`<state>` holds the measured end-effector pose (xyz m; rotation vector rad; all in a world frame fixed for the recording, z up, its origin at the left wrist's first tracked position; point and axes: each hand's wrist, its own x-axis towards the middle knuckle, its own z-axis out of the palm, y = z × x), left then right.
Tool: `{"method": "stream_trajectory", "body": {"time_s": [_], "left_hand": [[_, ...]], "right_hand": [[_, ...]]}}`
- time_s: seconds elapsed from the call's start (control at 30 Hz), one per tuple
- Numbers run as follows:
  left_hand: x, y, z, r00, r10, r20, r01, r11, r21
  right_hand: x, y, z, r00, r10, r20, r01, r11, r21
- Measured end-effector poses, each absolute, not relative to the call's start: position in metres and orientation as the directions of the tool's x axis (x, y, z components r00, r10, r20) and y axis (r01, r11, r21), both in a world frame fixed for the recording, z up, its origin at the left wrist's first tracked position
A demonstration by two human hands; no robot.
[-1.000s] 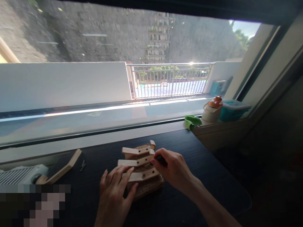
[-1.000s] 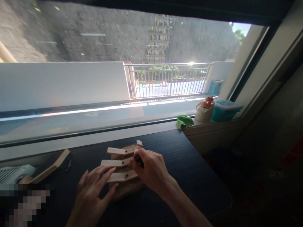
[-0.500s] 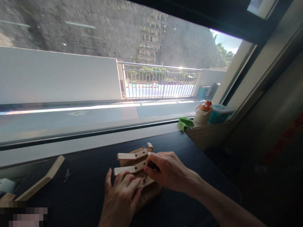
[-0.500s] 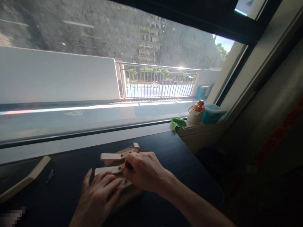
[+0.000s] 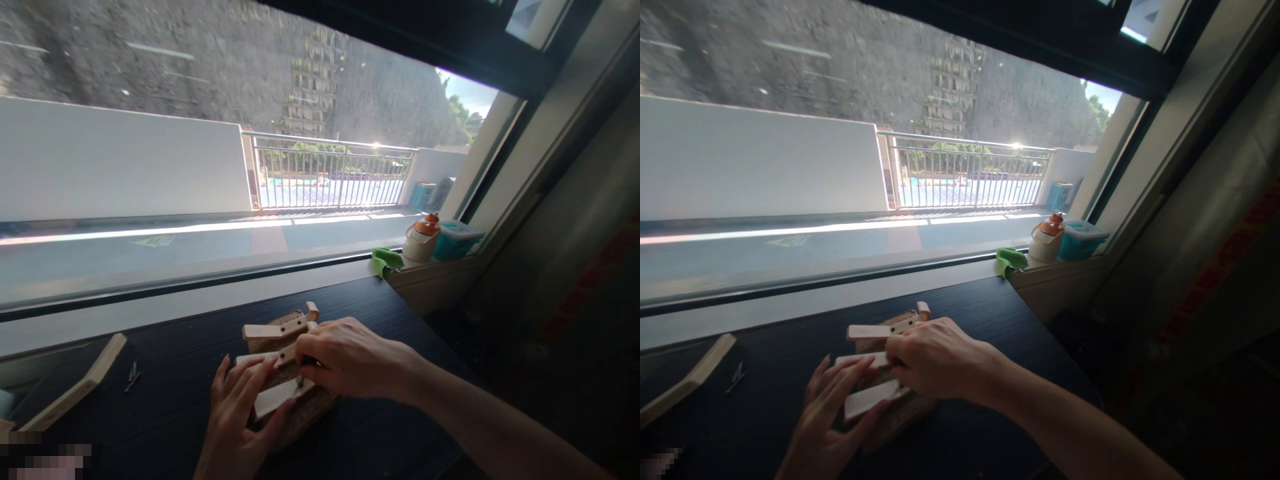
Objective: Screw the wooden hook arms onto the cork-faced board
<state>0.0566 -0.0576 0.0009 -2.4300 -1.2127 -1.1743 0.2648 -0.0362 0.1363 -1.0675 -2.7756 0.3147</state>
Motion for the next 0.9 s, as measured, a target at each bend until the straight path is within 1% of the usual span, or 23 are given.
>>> {"method": "stream_trajectory", "body": {"time_s": [0.07,0.13,0.23,0.3,0.4,0.57,0.67,0.77,0.9], "left_hand": [[0.057,-0.058,-0.004,0.338,0.57,0.749,0.723,-0.667,0.181],[0.058,-0.06,-0.006,0.352,0.543,0.762,0.715,-0.681,0.155],[0.06,-0.063,-0.008,0.353,0.519,0.779,0.714,-0.687,0.133],[0.059,-0.063,-0.009,0.306,0.515,0.8,0.729,-0.668,0.151],[0.056,-0.063,-0.011,0.249,0.53,0.81,0.755,-0.63,0.18],[0.053,-0.062,-0.014,0.268,0.528,0.806,0.761,-0.629,0.159],[0.052,-0.061,-0.014,0.275,0.519,0.809,0.76,-0.633,0.148],[0.052,-0.062,-0.014,0.282,0.513,0.811,0.76,-0.635,0.138],[0.052,-0.063,-0.013,0.293,0.523,0.801,0.752,-0.643,0.146]], "right_hand": [[0.262,-0.032,0.143,-0.746,0.665,0.008,0.649,0.73,-0.215],[0.257,-0.028,0.146,-0.733,0.68,-0.027,0.672,0.718,-0.181],[0.25,-0.025,0.148,-0.696,0.718,-0.027,0.714,0.688,-0.131],[0.248,-0.024,0.15,-0.698,0.716,-0.02,0.714,0.693,-0.1],[0.246,-0.024,0.158,-0.749,0.661,-0.051,0.663,0.746,-0.06],[0.24,-0.027,0.178,-0.809,0.544,-0.223,0.556,0.831,0.011],[0.233,-0.027,0.182,-0.797,0.53,-0.291,0.538,0.841,0.058],[0.229,-0.022,0.177,-0.786,0.537,-0.305,0.549,0.834,0.052],[0.232,-0.016,0.168,-0.777,0.574,-0.258,0.591,0.807,0.014]]}}
